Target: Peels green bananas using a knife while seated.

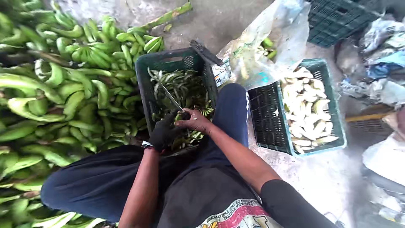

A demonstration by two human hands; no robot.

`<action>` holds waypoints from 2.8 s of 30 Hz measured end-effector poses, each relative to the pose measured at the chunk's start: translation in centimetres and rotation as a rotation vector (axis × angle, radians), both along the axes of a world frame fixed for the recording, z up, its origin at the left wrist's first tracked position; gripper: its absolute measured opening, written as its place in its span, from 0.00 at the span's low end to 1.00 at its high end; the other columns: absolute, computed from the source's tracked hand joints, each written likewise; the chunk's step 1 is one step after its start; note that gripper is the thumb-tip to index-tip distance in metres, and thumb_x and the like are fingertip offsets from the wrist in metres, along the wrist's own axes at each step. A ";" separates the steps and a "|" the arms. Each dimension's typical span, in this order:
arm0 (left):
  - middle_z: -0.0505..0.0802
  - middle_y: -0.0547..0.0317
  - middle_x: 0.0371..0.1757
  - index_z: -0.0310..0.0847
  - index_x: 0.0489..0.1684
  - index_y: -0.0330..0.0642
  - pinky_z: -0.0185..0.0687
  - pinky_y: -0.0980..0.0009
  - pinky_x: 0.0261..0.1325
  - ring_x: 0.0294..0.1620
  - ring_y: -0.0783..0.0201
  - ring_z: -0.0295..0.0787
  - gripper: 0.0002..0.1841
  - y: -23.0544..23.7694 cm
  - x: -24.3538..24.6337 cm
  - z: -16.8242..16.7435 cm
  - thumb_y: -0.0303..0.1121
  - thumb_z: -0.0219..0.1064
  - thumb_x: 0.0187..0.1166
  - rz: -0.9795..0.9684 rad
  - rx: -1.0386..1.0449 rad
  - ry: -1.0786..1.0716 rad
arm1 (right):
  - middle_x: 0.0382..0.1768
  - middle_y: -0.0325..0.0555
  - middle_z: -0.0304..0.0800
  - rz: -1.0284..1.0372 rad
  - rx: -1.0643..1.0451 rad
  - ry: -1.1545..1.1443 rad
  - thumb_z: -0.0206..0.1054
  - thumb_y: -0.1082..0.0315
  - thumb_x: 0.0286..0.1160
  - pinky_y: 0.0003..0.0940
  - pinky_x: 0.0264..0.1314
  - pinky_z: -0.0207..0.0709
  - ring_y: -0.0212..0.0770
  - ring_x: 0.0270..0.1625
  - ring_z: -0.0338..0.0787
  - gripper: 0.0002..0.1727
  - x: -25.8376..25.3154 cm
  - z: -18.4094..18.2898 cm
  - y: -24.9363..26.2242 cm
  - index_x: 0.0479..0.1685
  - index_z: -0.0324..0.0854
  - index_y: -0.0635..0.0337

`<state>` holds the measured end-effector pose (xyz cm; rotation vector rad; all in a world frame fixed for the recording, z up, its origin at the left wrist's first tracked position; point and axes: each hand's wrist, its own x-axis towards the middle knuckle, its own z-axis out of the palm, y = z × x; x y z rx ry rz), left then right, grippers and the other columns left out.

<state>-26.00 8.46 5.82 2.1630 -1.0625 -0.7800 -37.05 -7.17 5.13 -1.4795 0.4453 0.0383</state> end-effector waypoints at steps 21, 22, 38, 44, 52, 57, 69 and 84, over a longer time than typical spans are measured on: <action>0.84 0.61 0.25 0.80 0.52 0.43 0.83 0.75 0.24 0.19 0.70 0.80 0.24 0.4 1.7 -1.5 0.50 0.41 0.94 0.631 -1.149 1.575 | 0.41 0.38 0.83 -0.657 -0.723 0.108 0.68 0.43 0.79 0.34 0.36 0.82 0.31 0.30 0.81 0.29 -6.0 11.8 -16.8 0.66 0.78 0.55; 0.85 0.61 0.27 0.79 0.54 0.43 0.84 0.75 0.25 0.20 0.70 0.81 0.24 0.6 2.0 -1.6 0.51 0.42 0.94 0.616 -1.184 1.593 | 0.37 0.38 0.84 -0.514 -0.618 0.089 0.66 0.46 0.83 0.36 0.35 0.84 0.31 0.29 0.82 0.26 -5.0 10.6 -12.2 0.65 0.79 0.58; 0.77 0.63 0.19 0.76 0.61 0.39 0.81 0.74 0.18 0.13 0.68 0.75 0.33 2.3 4.3 -1.0 0.60 0.36 0.92 0.777 -1.105 1.557 | 0.23 0.40 0.80 0.186 -0.511 0.118 0.65 0.56 0.84 0.37 0.34 0.75 0.34 0.25 0.79 0.15 -3.8 1.0 7.4 0.41 0.83 0.61; 0.76 0.63 0.20 0.77 0.57 0.41 0.80 0.74 0.17 0.13 0.68 0.75 0.32 2.3 4.3 -0.8 0.60 0.37 0.92 0.837 -1.062 1.485 | 0.25 0.45 0.83 0.172 -0.585 0.163 0.63 0.58 0.85 0.41 0.36 0.78 0.39 0.28 0.83 0.15 -3.6 0.8 8.0 0.44 0.84 0.64; 0.81 0.59 0.24 0.75 0.58 0.41 0.81 0.72 0.20 0.17 0.67 0.77 0.33 0.1 1.1 -4.5 0.61 0.36 0.91 0.910 -0.944 1.500 | 0.42 0.59 0.92 0.226 -0.572 0.306 0.63 0.62 0.83 0.57 0.57 0.81 0.53 0.49 0.92 0.16 -1.4 -0.5 7.1 0.53 0.85 0.67; 0.88 0.53 0.36 0.72 0.76 0.42 0.88 0.62 0.34 0.28 0.61 0.84 0.36 0.0 0.7 -3.8 0.58 0.28 0.93 0.845 -0.943 0.862 | 0.42 0.60 0.92 0.244 -0.618 0.390 0.63 0.61 0.85 0.59 0.57 0.81 0.56 0.49 0.92 0.16 -1.4 0.1 7.2 0.54 0.84 0.67; 0.85 0.50 0.68 0.59 0.87 0.44 0.84 0.57 0.66 0.63 0.60 0.85 0.36 -0.2 -1.0 -3.1 0.60 0.30 0.92 0.684 -0.827 0.967 | 0.52 0.68 0.91 0.252 -0.878 0.530 0.64 0.61 0.85 0.69 0.57 0.82 0.68 0.57 0.92 0.20 0.5 0.5 5.4 0.66 0.75 0.66; 0.90 0.42 0.59 0.59 0.89 0.50 0.87 0.45 0.58 0.52 0.50 0.92 0.40 0.5 -1.1 0.9 0.42 0.76 0.76 0.084 0.149 0.441 | 0.55 0.65 0.90 -0.028 -0.742 0.387 0.68 0.51 0.82 0.66 0.63 0.82 0.63 0.59 0.91 0.28 0.5 4.4 -6.6 0.70 0.77 0.64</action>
